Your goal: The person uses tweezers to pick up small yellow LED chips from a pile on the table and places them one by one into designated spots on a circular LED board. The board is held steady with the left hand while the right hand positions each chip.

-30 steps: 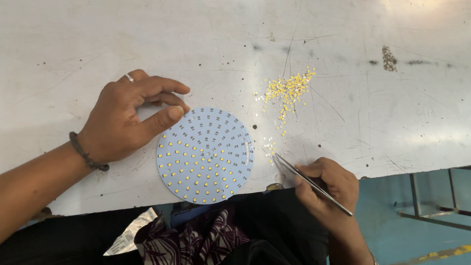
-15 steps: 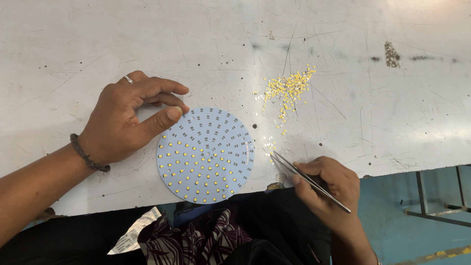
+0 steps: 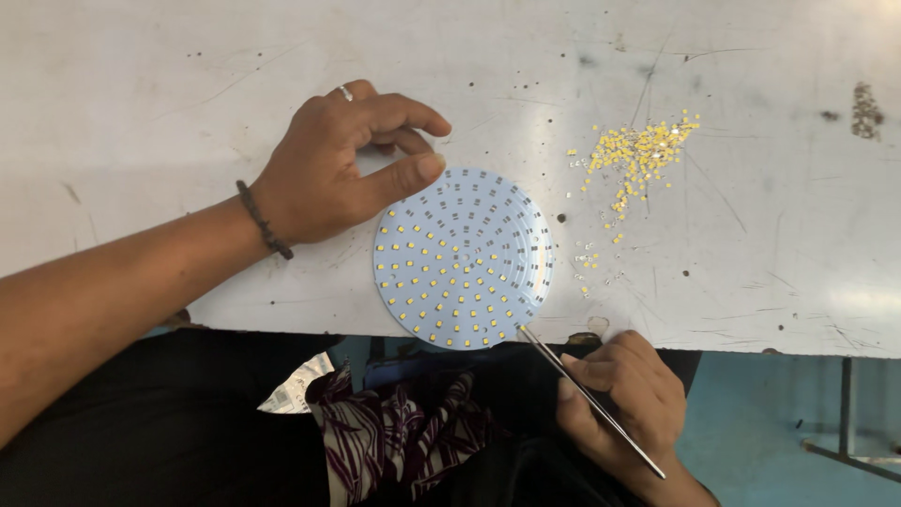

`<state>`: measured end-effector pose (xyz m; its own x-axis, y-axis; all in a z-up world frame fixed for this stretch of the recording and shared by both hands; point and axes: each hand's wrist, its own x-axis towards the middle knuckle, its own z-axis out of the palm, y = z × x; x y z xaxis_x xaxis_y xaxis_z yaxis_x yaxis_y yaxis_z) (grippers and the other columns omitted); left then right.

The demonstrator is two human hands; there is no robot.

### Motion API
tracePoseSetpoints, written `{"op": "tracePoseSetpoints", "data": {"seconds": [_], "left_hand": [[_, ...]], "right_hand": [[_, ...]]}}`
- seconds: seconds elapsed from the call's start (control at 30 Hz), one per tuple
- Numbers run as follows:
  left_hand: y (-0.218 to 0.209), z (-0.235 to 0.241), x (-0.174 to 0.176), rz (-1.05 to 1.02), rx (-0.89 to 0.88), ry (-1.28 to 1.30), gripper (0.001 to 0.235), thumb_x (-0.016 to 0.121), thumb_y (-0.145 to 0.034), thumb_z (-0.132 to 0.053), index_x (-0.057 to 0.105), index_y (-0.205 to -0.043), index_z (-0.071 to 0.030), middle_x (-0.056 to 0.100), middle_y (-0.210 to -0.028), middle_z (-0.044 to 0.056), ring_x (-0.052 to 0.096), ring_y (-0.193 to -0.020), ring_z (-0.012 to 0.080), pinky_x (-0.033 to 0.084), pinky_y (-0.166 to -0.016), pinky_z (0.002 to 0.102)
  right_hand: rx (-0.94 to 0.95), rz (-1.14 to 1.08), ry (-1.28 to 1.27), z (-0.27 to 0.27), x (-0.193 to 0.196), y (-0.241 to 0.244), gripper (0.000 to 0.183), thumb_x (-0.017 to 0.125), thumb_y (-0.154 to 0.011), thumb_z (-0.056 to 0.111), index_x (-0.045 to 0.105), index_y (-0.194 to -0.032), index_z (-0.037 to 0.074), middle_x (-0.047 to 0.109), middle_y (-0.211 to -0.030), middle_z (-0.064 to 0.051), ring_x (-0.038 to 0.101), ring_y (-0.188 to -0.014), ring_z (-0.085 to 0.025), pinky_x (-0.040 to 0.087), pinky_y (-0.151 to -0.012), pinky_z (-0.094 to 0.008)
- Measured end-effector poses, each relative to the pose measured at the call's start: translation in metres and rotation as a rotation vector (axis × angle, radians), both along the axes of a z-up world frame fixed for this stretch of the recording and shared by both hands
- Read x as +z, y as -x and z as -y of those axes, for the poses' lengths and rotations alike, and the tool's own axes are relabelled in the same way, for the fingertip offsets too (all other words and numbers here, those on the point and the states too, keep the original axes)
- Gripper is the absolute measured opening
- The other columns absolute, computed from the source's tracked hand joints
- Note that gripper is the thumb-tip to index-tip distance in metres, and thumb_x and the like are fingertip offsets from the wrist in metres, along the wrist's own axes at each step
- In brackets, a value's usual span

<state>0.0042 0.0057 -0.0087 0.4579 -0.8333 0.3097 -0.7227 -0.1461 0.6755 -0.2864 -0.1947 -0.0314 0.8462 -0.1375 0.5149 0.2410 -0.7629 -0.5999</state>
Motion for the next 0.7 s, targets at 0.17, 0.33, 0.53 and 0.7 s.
{"op": "tracePoseSetpoints", "data": {"seconds": [0.17,0.33,0.53,0.7], "left_hand": [[0.0,0.0,-0.002,0.003,0.004,0.006,0.049,0.065,-0.1,-0.054,0.073,-0.118,-0.009,0.079,-0.089,-0.001,0.062,-0.083,0.0124,0.052,-0.077,0.029],[-0.001,0.0,-0.003,0.004,0.008,-0.002,0.05,0.064,-0.1,-0.055,0.074,-0.117,-0.009,0.08,-0.089,-0.001,0.061,-0.081,0.0121,0.051,-0.076,0.029],[-0.001,0.0,-0.002,0.002,0.014,-0.026,0.05,0.063,-0.1,-0.054,0.073,-0.118,-0.008,0.079,-0.088,0.0,0.061,-0.081,0.0123,0.052,-0.073,0.028],[0.002,0.003,0.007,-0.032,0.003,-0.04,0.047,0.064,-0.098,-0.048,0.073,-0.119,-0.007,0.08,-0.094,0.001,0.059,-0.079,0.0135,0.05,-0.071,0.029]], "right_hand": [[-0.019,0.045,0.024,-0.007,-0.003,-0.002,0.014,0.074,-0.075,0.004,0.061,-0.077,0.0,0.065,-0.071,-0.008,0.057,-0.059,-0.021,0.042,-0.059,-0.034],[-0.037,0.027,0.028,-0.01,-0.002,-0.003,0.012,0.074,-0.073,0.004,0.063,-0.077,0.0,0.064,-0.069,-0.007,0.057,-0.058,-0.019,0.041,-0.06,-0.033],[-0.036,-0.01,0.073,-0.01,0.007,-0.005,0.012,0.075,-0.073,0.006,0.064,-0.076,0.001,0.062,-0.065,-0.006,0.056,-0.057,-0.02,0.041,-0.058,-0.033],[-0.025,0.006,0.044,0.004,0.01,-0.002,0.014,0.076,-0.078,0.008,0.064,-0.083,0.003,0.065,-0.071,-0.007,0.06,-0.061,-0.02,0.044,-0.057,-0.032]]}}
